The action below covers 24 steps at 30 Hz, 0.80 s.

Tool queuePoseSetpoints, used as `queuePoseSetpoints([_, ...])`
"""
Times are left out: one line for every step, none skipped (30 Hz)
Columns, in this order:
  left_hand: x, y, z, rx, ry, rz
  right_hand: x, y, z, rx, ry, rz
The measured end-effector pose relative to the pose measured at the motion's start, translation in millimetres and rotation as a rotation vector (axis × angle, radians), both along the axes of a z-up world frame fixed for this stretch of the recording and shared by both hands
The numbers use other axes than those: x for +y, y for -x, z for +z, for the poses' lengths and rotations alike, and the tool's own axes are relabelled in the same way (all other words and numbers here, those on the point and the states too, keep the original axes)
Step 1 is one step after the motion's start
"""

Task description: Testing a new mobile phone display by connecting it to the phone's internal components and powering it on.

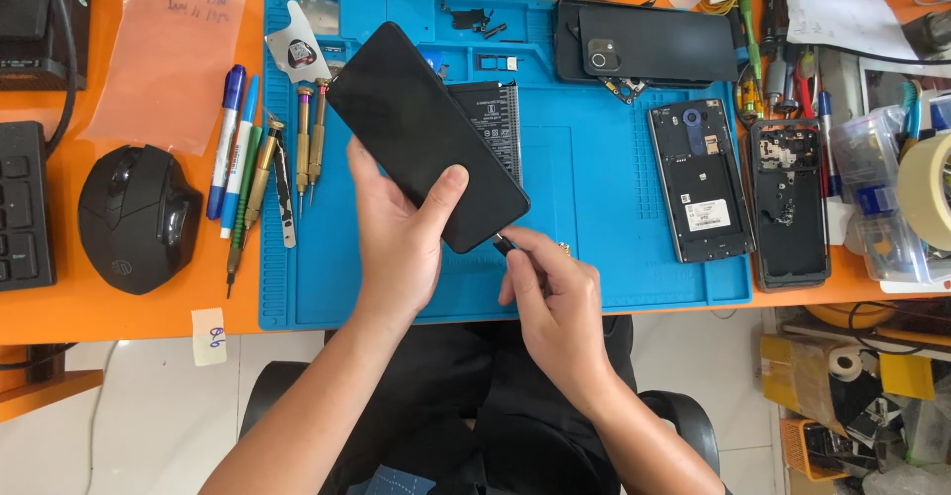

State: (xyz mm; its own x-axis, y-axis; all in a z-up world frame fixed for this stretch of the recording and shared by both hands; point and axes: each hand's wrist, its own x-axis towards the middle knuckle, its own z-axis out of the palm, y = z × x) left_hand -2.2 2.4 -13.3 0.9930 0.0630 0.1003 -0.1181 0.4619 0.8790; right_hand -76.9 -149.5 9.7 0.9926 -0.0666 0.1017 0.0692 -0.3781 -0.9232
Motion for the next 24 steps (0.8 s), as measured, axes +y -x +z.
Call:
queuePoseSetpoints([1,0,1,-0.026,-0.043,0.007,0,0,0,-0.004,0.008,-0.01])
queuePoseSetpoints([0,0,1,-0.027,-0.043,0.008,1,0,1,-0.005,0.008,-0.009])
queuePoseSetpoints([0,1,1,-0.051,-0.092,0.022,2,0,1,-0.004,-0.006,-0.019])
queuePoseSetpoints([-1,1,1,-0.074,-0.141,0.037,3,1,1,-0.003,-0.019,-0.029])
queuePoseSetpoints([-1,2,3,-0.074,-0.141,0.037,2,0,0,-0.002,-0.02,-0.029])
queuePoseSetpoints([-1,2,4,-0.076,-0.157,0.029,1,0,-1,0.001,-0.029,-0.022])
queuePoseSetpoints([-1,3,6,-0.077,-0.172,0.02,0,0,-3,0.004,-0.038,-0.016])
queuePoseSetpoints([-1,4,6,-0.077,-0.173,0.02,2,0,-2,0.005,-0.039,-0.016])
queuePoseSetpoints([-3,4,7,-0.093,-0.201,0.027,3,0,-2,0.006,-0.051,-0.024])
queuePoseSetpoints([-4,5,8,-0.11,-0.229,0.035,4,0,-1,0.006,-0.064,-0.032])
queuePoseSetpoints([-4,5,7,-0.111,-0.228,0.034,4,0,-2,0.006,-0.063,-0.033])
queuePoseSetpoints([-4,5,7,-0.116,-0.236,0.024,5,1,-3,0.005,-0.081,-0.044])
queuePoseSetpoints([-4,5,7,-0.122,-0.244,0.017,6,1,-4,0.002,-0.098,-0.053])
queuePoseSetpoints([-5,4,7,-0.124,-0.242,0.018,6,1,-5,0.0,-0.096,-0.052])
queuePoseSetpoints([-6,4,7,-0.123,-0.245,0.018,7,1,-7,-0.013,-0.101,-0.056])
queuePoseSetpoints([-6,5,7,-0.122,-0.247,0.018,7,1,-7,-0.025,-0.106,-0.061])
queuePoseSetpoints([-7,5,7,-0.126,-0.248,0.018,9,2,-9,-0.03,-0.107,-0.061])
queuePoseSetpoints([-7,5,6,-0.144,-0.227,0.01,11,2,-9,-0.039,-0.091,-0.069])
queuePoseSetpoints([-7,5,6,-0.164,-0.206,0.008,12,2,-9,-0.051,-0.074,-0.072])
queuePoseSetpoints([-7,4,6,-0.171,-0.206,0.015,12,0,-7,-0.059,-0.074,-0.065])
queuePoseSetpoints([-6,4,7,-0.18,-0.202,0.016,12,0,-4,-0.032,-0.087,-0.052])
queuePoseSetpoints([-5,4,7,-0.188,-0.199,0.017,12,-1,-2,-0.006,-0.099,-0.039])
queuePoseSetpoints([-6,5,9,-0.197,-0.201,0.025,7,-1,0,-0.015,-0.102,-0.032])
queuePoseSetpoints([-7,5,10,-0.188,-0.175,0.002,3,-1,2,0.039,-0.134,0.005])
